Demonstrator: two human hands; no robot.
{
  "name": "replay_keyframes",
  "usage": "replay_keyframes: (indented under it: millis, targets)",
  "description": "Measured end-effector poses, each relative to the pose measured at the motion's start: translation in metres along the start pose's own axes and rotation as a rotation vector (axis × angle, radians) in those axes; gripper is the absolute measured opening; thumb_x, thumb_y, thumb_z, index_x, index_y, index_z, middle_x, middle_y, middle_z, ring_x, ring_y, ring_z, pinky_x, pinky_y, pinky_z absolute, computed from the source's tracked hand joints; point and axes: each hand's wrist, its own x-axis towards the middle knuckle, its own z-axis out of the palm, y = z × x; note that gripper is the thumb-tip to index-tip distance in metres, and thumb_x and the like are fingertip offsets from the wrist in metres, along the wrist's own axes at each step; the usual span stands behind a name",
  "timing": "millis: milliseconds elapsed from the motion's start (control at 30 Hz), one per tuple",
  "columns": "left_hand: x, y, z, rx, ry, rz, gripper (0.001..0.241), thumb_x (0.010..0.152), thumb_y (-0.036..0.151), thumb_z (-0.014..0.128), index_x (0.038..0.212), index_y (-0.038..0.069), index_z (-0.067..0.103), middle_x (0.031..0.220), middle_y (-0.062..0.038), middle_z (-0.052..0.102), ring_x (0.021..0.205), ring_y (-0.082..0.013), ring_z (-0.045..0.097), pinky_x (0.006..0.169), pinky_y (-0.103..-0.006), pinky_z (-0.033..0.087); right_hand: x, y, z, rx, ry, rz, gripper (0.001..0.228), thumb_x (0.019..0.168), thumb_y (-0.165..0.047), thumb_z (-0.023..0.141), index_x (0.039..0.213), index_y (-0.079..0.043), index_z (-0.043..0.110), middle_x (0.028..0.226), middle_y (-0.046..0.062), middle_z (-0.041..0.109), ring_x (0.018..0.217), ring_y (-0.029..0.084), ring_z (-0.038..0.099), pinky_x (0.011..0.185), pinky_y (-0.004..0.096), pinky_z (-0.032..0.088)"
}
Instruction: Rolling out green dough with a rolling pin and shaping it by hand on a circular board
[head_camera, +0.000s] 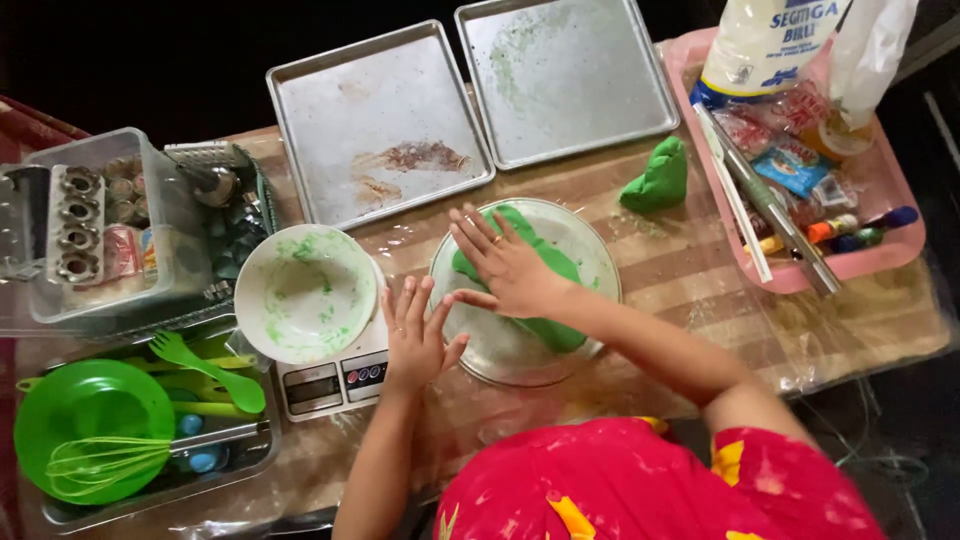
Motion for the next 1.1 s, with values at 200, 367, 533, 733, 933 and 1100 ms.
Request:
replay_keyframes:
  millis: [200, 367, 533, 733, 933, 1100]
  targets:
    - [0.011, 0.003, -0.011, -0.015, 0.060, 0.001, 0.064, 0.102, 0.056, 0.042, 0.145, 0.009, 0.052, 0.151, -0.024, 0.049, 0.145, -0.0444, 0.041, 0.116, -0.0717, 0.024, 0.012, -0.007, -0.073, -0.066, 0.120, -0.048, 0.104, 0.097, -0.079, 0.028, 0.162, 0.004, 0.024, 0.170, 0.022, 0.018, 0.159, 0.036, 0.010, 0.126, 0.051, 0.005]
    - [-0.008, -0.008, 0.000, -0.064, 0.147, 0.003, 0.068, 0.098, 0.060, 0.047, 0.145, 0.010, 0.052, 0.150, -0.024, 0.049, 0.144, -0.0456, 0.041, 0.115, -0.0731, 0.024, -0.011, 0.008, 0.017, -0.131, 0.113, -0.116, 0.099, 0.099, -0.077, 0.018, 0.153, 0.004, 0.037, 0.160, 0.026, 0.037, 0.152, 0.037, 0.030, 0.121, 0.057, 0.017]
    - [0.003, -0.008, -0.002, -0.080, 0.152, 0.000, 0.067, 0.101, 0.059, 0.044, 0.148, 0.011, 0.049, 0.154, -0.022, 0.045, 0.147, -0.0429, 0.038, 0.119, -0.0683, 0.020, -0.014, 0.008, 0.005, -0.004, 0.032, -0.058, 0.108, 0.094, -0.084, 0.023, 0.162, 0.000, 0.023, 0.169, 0.022, 0.022, 0.158, 0.035, 0.016, 0.124, 0.058, 0.008]
    - [0.001, -0.010, -0.003, -0.068, 0.144, 0.015, 0.066, 0.101, 0.058, 0.045, 0.144, 0.009, 0.052, 0.151, -0.024, 0.047, 0.145, -0.0452, 0.040, 0.116, -0.0720, 0.023, -0.022, 0.019, -0.014, -0.048, 0.082, 0.004, 0.106, 0.097, -0.080, 0.018, 0.162, 0.005, 0.019, 0.171, 0.023, 0.012, 0.159, 0.037, 0.008, 0.125, 0.055, 0.002]
    - [-0.002, -0.008, -0.002, -0.123, 0.118, -0.029, 0.065, 0.100, 0.060, 0.047, 0.143, 0.012, 0.053, 0.152, -0.022, 0.046, 0.146, -0.0436, 0.039, 0.118, -0.0699, 0.020, -0.036, 0.036, 0.040, -0.049, -0.029, 0.025, 0.102, 0.096, -0.080, 0.026, 0.160, 0.000, 0.029, 0.169, 0.020, 0.025, 0.157, 0.033, 0.023, 0.124, 0.054, 0.018]
    - [0.002, -0.008, -0.007, -0.104, 0.097, -0.043, 0.065, 0.102, 0.059, 0.041, 0.145, 0.011, 0.049, 0.155, -0.023, 0.043, 0.148, -0.0434, 0.037, 0.119, -0.0686, 0.020, -0.024, 0.050, -0.022, 0.125, 0.097, -0.017, 0.103, 0.099, -0.075, 0.022, 0.163, 0.006, 0.014, 0.171, 0.025, 0.007, 0.158, 0.040, 0.009, 0.126, 0.052, 0.007]
